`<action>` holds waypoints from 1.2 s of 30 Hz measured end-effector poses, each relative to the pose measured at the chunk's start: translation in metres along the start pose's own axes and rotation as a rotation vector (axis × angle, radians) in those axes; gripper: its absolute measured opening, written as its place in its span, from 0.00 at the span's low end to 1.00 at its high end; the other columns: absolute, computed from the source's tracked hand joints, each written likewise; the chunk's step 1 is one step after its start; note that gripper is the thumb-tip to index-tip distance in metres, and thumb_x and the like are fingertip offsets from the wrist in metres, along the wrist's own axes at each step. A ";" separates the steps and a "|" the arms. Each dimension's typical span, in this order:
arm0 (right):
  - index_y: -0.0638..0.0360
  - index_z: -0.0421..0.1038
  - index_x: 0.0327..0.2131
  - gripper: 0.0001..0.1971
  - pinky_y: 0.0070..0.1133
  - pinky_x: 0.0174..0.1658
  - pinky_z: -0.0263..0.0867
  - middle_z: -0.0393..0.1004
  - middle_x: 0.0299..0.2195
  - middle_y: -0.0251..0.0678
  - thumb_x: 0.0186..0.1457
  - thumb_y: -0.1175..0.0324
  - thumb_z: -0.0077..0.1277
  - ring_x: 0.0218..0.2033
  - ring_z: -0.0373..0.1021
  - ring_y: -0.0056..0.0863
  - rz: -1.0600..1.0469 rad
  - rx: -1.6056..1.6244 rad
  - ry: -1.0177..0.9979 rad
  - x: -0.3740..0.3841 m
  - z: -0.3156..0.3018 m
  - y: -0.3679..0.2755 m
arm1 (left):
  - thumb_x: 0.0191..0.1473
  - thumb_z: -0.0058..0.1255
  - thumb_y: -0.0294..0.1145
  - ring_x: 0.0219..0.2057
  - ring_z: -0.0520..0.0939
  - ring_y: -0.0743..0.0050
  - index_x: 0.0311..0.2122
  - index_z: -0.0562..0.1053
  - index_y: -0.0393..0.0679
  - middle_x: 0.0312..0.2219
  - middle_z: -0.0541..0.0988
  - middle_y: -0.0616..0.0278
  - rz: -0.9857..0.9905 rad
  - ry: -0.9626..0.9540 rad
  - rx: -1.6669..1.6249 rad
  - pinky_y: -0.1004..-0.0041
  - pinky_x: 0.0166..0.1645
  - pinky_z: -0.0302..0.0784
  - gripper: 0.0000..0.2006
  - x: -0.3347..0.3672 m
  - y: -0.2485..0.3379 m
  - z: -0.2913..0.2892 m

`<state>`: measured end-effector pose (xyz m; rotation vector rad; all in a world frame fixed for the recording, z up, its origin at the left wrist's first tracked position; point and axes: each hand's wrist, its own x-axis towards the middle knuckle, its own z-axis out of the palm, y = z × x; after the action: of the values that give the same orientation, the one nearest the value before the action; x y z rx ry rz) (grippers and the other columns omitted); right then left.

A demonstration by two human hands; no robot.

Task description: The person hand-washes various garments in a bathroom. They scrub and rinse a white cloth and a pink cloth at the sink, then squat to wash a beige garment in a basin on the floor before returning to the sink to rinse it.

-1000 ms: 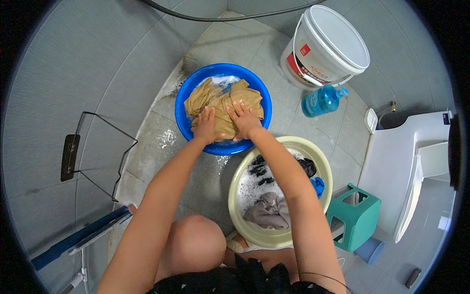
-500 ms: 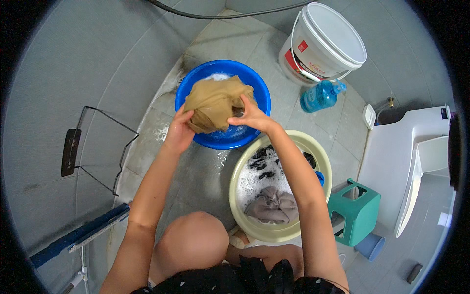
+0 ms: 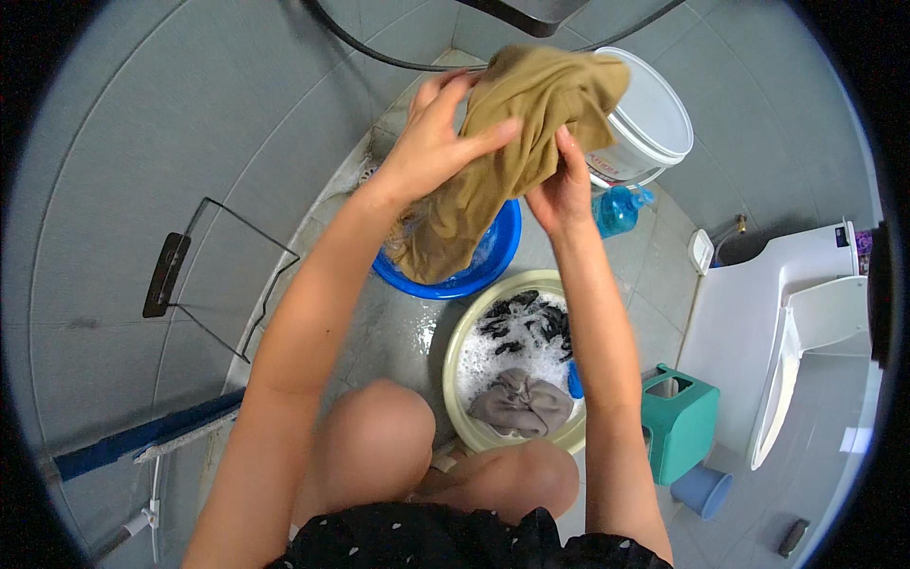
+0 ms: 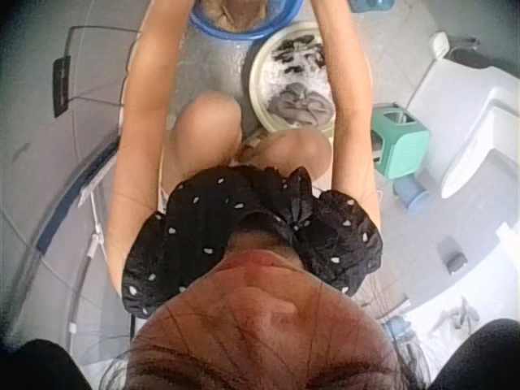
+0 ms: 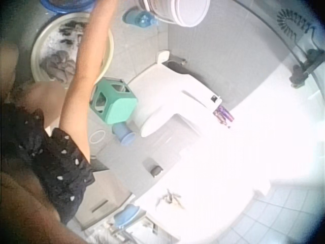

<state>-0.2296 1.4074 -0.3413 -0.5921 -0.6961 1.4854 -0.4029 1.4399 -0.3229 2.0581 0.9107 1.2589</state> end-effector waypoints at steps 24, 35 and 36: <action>0.59 0.64 0.47 0.19 0.33 0.50 0.64 0.69 0.46 0.41 0.55 0.60 0.40 0.46 0.67 0.37 0.332 0.177 0.351 0.008 0.000 0.012 | 0.44 0.57 0.33 0.37 0.77 0.65 0.46 0.68 0.38 0.35 0.78 0.55 -0.914 0.069 -0.138 0.71 0.42 0.70 0.23 -0.180 -0.112 0.039; 0.66 0.58 0.49 0.27 0.33 0.51 0.59 0.64 0.47 0.56 0.46 0.65 0.53 0.49 0.62 0.49 0.353 -1.356 0.425 -0.021 -0.176 0.168 | 0.39 0.45 0.19 0.44 0.65 0.41 0.40 0.65 0.38 0.41 0.67 0.43 -0.480 0.375 0.329 0.58 0.48 0.61 0.17 -0.095 -0.082 0.043; 0.67 0.57 0.50 0.28 0.33 0.52 0.58 0.61 0.49 0.59 0.46 0.65 0.53 0.50 0.60 0.51 0.276 -1.471 0.336 -0.034 -0.145 0.149 | 0.39 0.46 0.18 0.45 0.65 0.41 0.39 0.65 0.39 0.43 0.65 0.43 -0.425 0.349 0.408 0.57 0.49 0.61 0.17 -0.100 -0.093 0.055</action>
<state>-0.2233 1.3851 -0.5501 -2.0433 -1.4223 0.8334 -0.4099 1.4133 -0.4673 1.8028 1.7849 1.2861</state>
